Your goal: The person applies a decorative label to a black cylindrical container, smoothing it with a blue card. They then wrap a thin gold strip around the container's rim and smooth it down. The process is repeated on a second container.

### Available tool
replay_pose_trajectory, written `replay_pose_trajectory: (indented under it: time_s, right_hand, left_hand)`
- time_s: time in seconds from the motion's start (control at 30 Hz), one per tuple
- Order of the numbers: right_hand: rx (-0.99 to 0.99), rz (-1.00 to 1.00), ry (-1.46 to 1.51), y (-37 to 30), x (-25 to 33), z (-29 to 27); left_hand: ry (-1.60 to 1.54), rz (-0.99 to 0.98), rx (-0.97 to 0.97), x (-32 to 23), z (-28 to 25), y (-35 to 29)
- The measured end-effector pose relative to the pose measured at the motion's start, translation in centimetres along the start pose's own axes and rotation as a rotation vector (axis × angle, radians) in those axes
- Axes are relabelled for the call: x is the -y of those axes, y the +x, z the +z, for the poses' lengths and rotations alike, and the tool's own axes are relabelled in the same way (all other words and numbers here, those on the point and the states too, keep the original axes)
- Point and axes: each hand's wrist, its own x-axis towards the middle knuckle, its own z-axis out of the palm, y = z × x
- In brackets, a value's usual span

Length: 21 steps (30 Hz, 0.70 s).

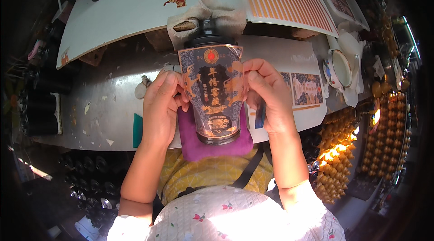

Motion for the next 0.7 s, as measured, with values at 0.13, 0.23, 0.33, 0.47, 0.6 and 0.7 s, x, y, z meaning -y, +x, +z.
replay_pose_trajectory:
  time_s: [0.13, 0.23, 0.33, 0.47, 0.6, 0.7]
  right_hand:
    - [0.052, 0.023, 0.025, -2.1, -1.7, -0.8]
    - [0.063, 0.083, 0.015, -3.2, -2.0, -1.1]
    - [0.113, 0.082, 0.004, -3.6, -2.6, -1.5]
    - [0.148, 0.061, -0.041, -4.1, -3.1, -1.8]
    - [0.171, 0.085, -0.042, -4.2, -3.1, -2.0]
    - [0.183, 0.09, 0.0, -4.1, -3.1, -1.9]
  left_hand:
    - [0.122, -0.019, 0.029, 0.5, -0.4, -1.7]
    - [0.203, -0.086, 0.116, 0.5, -1.9, -2.7]
    - [0.291, -0.071, 0.087, 1.0, -2.0, -3.7]
    - [0.329, -0.085, 0.126, 0.9, -1.8, -4.3]
    - [0.321, -0.056, 0.158, 1.1, -2.7, -4.4]
    - [0.284, -0.066, 0.172, 1.2, -2.8, -4.4]
